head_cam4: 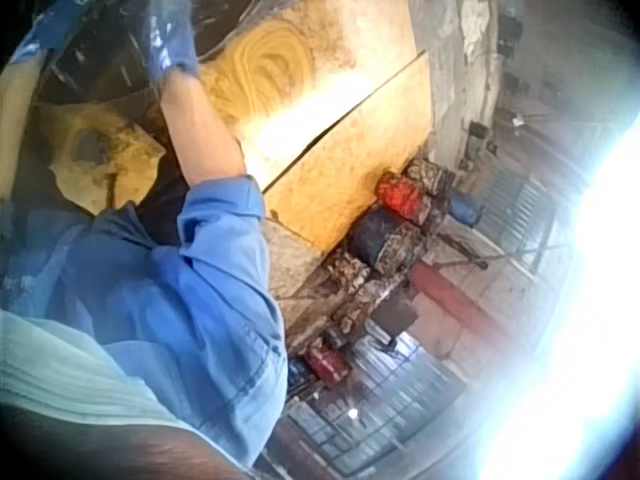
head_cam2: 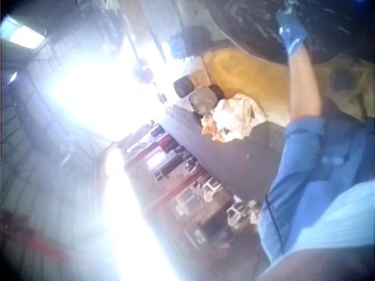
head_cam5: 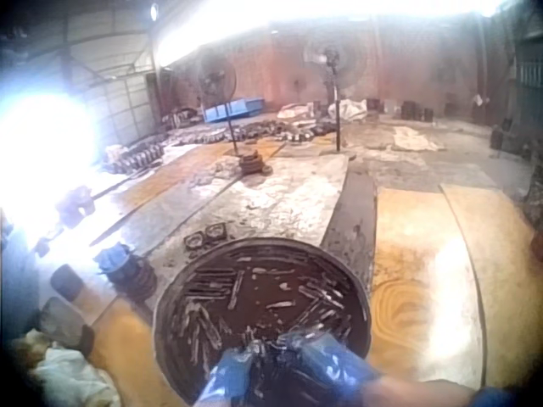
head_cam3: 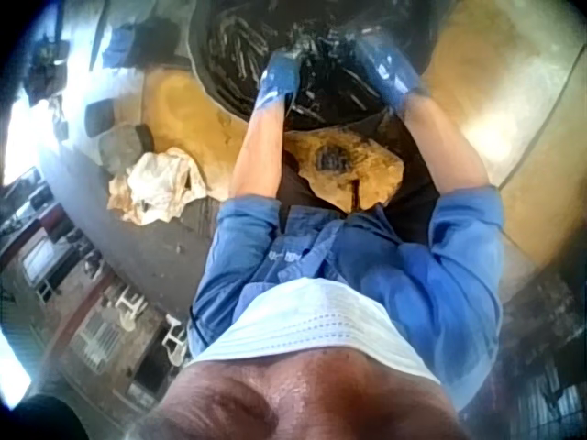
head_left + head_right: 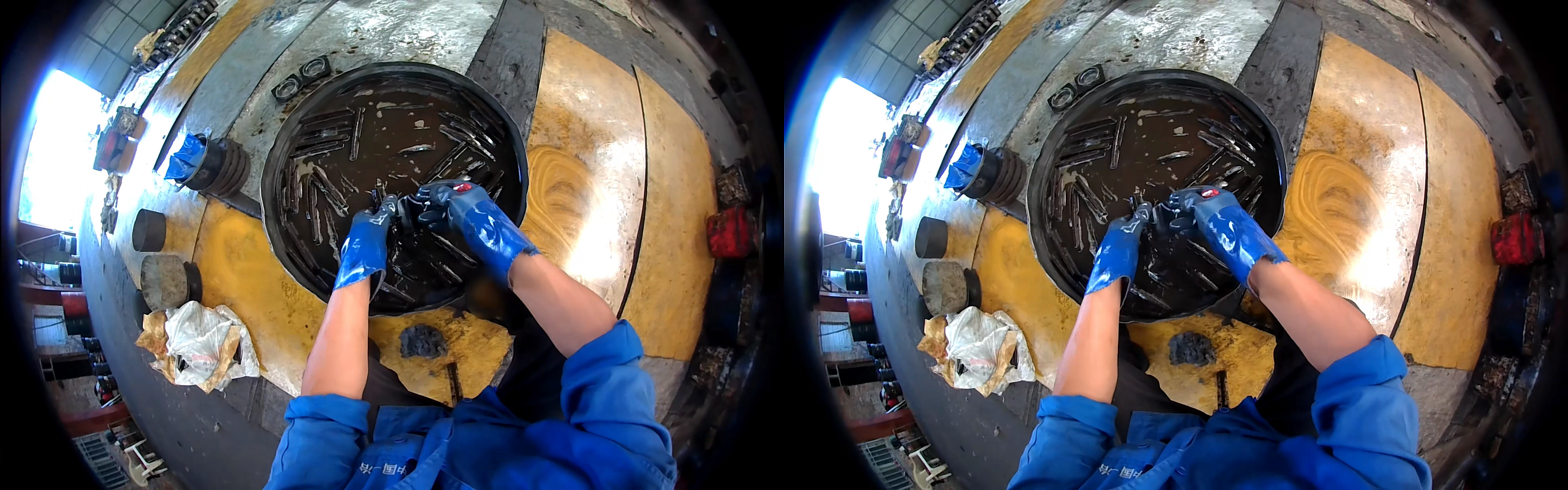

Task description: The person is cleaning metal parts using a brush in a large bin of liquid. They handle several different metal components, scrubbing them with the brush and moving them around in the liquid.

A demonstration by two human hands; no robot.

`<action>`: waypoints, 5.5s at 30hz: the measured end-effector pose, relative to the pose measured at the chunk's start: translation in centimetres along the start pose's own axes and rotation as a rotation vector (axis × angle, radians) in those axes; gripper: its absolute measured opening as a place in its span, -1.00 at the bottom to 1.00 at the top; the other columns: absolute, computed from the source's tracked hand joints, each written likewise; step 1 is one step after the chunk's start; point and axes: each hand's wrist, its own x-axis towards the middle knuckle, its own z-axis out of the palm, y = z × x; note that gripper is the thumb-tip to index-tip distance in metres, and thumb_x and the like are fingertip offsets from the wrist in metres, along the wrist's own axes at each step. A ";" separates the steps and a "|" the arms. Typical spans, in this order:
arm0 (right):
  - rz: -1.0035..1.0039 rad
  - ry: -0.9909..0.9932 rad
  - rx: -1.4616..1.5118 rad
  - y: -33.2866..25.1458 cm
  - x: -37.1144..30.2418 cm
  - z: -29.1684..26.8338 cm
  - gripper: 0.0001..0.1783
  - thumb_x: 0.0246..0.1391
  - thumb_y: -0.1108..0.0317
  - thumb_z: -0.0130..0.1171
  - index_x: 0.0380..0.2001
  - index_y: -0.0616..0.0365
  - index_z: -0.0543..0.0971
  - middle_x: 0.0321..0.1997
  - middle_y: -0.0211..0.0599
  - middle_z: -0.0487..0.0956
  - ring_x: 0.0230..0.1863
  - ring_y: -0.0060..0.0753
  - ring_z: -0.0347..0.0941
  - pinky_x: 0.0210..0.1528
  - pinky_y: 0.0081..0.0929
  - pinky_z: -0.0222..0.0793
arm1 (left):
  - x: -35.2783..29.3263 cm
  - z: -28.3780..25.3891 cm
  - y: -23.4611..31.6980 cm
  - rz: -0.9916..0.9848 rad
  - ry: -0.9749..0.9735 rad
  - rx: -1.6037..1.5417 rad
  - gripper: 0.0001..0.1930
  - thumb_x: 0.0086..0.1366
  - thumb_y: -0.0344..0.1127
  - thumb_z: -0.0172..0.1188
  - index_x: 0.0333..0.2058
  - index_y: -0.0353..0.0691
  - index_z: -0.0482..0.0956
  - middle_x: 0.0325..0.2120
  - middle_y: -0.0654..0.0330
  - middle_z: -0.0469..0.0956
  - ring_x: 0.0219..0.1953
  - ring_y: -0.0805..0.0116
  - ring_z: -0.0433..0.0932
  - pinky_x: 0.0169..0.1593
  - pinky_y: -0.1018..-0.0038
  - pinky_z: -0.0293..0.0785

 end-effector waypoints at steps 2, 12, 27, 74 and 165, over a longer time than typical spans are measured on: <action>0.067 0.014 0.053 0.0 -0.5 0.5 -0.78 0.34 0.39 0.17 -0.07 0.24 0.70 -0.17 -0.18 0.74 -0.28 -0.33 0.71 -0.28 -0.39 0.68 | 1.1 0.2 -0.4 0.006 0.034 0.068 -0.32 0.37 0.21 0.19 0.05 -0.42 0.64 -0.11 -0.11 0.71 -0.07 0.00 0.66 0.12 0.24 0.47; 0.210 0.088 0.158 -2.2 1.6 -2.4 -0.68 0.40 0.27 0.06 0.12 0.11 0.59 0.00 -0.19 0.71 -0.20 -0.16 0.69 -0.22 -0.13 0.64 | 0.5 2.1 -1.2 0.286 0.320 0.133 -0.51 0.43 0.02 0.21 -0.07 -0.41 0.63 -0.30 -0.15 0.65 -0.21 -0.12 0.61 -0.10 0.13 0.50; 0.139 -0.106 0.273 -1.1 0.8 2.3 -0.67 0.40 0.20 0.09 0.06 0.15 0.62 -0.01 -0.13 0.72 -0.07 -0.07 0.68 -0.14 0.01 0.63 | -1.4 -2.6 -0.3 0.519 0.196 -0.709 -0.71 0.52 -0.21 0.17 0.03 -0.30 0.58 -0.07 0.16 0.67 -0.07 0.40 0.62 0.15 0.45 0.47; 0.010 0.104 0.402 2.9 6.5 -2.7 -0.58 0.42 0.01 0.11 0.05 0.14 0.56 0.00 -0.17 0.67 -0.07 -0.12 0.60 0.09 0.01 0.55 | -0.7 1.7 -2.2 -0.147 -0.489 -1.497 -0.54 0.55 -0.06 -0.08 0.18 -0.25 0.55 0.07 0.05 0.64 0.10 0.04 0.60 0.24 0.05 0.51; -1.159 -0.530 -0.612 -1.9 -5.6 5.0 -0.61 -0.01 0.65 0.28 -0.06 0.16 0.68 0.04 -0.05 0.69 0.09 -0.03 0.65 0.15 -0.24 0.59 | 1.9 -3.9 -6.2 -0.492 -0.827 -1.277 -0.48 0.42 -0.14 0.12 0.24 -0.31 0.41 -0.59 0.44 0.50 -0.65 0.52 0.34 -0.49 0.46 0.27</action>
